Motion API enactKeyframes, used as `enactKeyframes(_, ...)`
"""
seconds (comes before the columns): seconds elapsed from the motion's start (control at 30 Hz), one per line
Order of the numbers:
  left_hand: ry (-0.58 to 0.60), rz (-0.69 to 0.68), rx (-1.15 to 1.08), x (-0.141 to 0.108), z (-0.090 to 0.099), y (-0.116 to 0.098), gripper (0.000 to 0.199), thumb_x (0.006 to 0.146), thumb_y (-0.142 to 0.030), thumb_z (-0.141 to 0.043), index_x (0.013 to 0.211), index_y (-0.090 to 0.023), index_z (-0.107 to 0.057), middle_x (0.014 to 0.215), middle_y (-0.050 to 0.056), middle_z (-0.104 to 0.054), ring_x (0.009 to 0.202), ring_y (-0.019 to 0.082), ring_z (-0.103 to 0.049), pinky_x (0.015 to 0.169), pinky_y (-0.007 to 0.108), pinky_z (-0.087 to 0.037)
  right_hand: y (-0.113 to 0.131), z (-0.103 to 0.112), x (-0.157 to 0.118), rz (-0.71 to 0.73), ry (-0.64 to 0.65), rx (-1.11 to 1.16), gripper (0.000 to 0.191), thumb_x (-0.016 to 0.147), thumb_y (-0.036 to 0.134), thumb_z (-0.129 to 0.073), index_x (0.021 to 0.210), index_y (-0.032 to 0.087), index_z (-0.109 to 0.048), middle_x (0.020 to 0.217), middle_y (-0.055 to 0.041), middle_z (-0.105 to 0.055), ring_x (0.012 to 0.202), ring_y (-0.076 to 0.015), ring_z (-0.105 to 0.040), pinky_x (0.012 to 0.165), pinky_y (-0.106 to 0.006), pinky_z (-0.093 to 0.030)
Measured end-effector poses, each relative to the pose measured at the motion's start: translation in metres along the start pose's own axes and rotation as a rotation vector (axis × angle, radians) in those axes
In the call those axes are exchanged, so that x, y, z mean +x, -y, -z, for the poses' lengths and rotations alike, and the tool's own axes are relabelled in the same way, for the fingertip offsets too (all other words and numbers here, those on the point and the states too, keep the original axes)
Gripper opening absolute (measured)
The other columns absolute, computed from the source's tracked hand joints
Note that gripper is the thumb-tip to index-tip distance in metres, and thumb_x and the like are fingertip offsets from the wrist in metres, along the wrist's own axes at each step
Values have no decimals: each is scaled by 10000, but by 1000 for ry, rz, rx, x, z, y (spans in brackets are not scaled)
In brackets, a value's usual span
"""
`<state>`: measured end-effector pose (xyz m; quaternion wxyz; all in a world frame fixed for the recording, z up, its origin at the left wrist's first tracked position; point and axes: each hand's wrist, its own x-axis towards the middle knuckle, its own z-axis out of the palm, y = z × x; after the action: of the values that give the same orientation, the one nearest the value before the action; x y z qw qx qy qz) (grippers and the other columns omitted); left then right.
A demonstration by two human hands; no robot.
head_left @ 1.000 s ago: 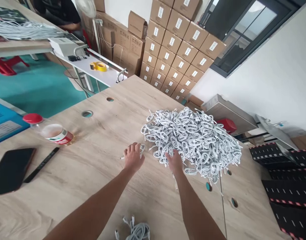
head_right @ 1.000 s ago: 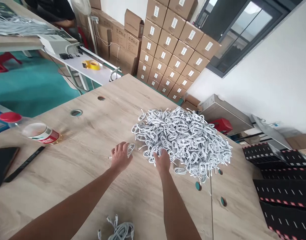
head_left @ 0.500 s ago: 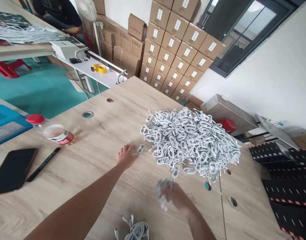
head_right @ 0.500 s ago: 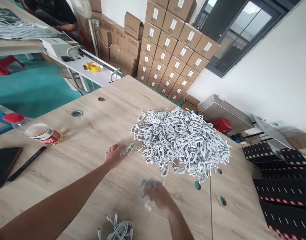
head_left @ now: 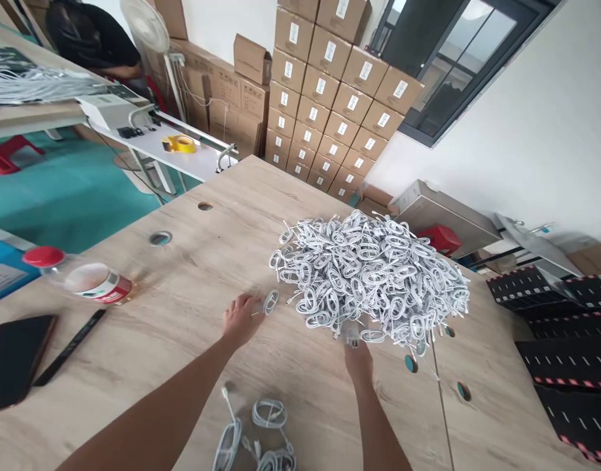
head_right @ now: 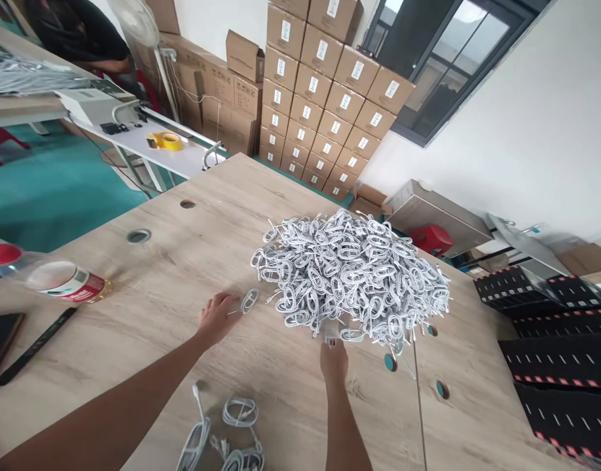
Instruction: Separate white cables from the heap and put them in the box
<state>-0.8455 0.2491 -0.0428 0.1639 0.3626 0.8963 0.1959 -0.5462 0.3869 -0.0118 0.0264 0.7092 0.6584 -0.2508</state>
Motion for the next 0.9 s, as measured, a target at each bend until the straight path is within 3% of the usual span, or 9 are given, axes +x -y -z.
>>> enactKeyframes(0.07, -36, -57, 15, -6, -6, 1, 415, 879, -408, -571, 1265, -285, -661, 1410, 84, -591, 1272, 298, -520, 1030, 433, -431, 3, -2, -5, 83, -69, 21, 266, 915, 282, -441, 1069, 200, -641, 1056, -148, -726, 949, -278, -695, 748, -348, -492)
enactKeyframes(0.23, -108, -157, 74, -11, -15, -5, 450, 901, -411, -544, 1295, -214, -635, 1407, 139, -593, 1275, 335, -503, 1038, 481, -408, 44, -12, 1, 629, -90, -122, 414, 764, 60, -549, 1134, 234, -616, 1310, -101, -660, 1156, -243, -638, 836, -302, -489)
enactKeyframes(0.4, -146, -201, 108, -11, -16, -5, 417, 882, -378, -570, 1260, -221, -650, 1351, 128, -632, 1216, 322, -540, 970, 462, -442, 60, 2, 20, 801, -27, -241, 253, 808, 67, -576, 990, 233, -633, 1125, -71, -714, 1023, -227, -667, 809, -298, -484)
enactKeyframes(0.53, -161, -203, 110, -11, -19, -2, 425, 891, -412, -565, 1267, -230, -645, 1358, 120, -629, 1214, 321, -535, 985, 469, -435, 37, 16, -11, 711, 16, -8, 151, 850, 186, -604, 995, 214, -632, 1043, -67, -715, 915, -219, -678, 753, -296, -489)
enactKeyframes(0.63, -153, -204, 111, -11, -20, -2, 428, 880, -411, -576, 1265, -237, -646, 1356, 119, -630, 1211, 322, -534, 975, 470, -439, 9, 20, -57, 631, 329, 178, 194, 831, 310, -673, 1006, 229, -647, 944, -22, -725, 843, -202, -681, 715, -282, -494)
enactKeyframes(0.7, -150, -208, 118, -11, -19, -2, 441, 871, -391, -578, 1277, -229, -638, 1375, 128, -618, 1226, 331, -522, 973, 479, -437, -5, 20, -76, 623, 577, 219, 408, 716, 351, -796, 1089, 255, -664, 1031, -13, -740, 945, -223, -697, 783, -293, -516)
enactKeyframes(0.73, -149, -210, 123, -11, -19, -3, 452, 861, -381, -585, 1283, -225, -634, 1385, 134, -611, 1233, 337, -516, 973, 484, -434, -9, 19, -78, 600, 620, 224, 515, 666, 362, -831, 1142, 265, -663, 1100, -22, -738, 1010, -241, -696, 832, -311, -524)
enactKeyframes(0.8, -146, -214, 133, -11, -17, -3, 472, 842, -369, -601, 1289, -222, -628, 1394, 140, -604, 1235, 346, -511, 973, 492, -430, -6, 16, -63, 487, 473, 238, 615, 672, 411, -815, 1240, 252, -640, 1204, -68, -715, 1075, -273, -688, 897, -357, -526)
enactKeyframes(0.9, -141, -220, 144, -10, -15, -4, 466, 847, -389, -598, 1281, -224, -632, 1384, 136, -613, 1218, 341, -520, 968, 484, -431, 18, 9, -12, 245, 26, 281, 629, 801, 491, -649, 1341, 179, -565, 1243, -148, -684, 1048, -302, -687, 886, -411, -527)
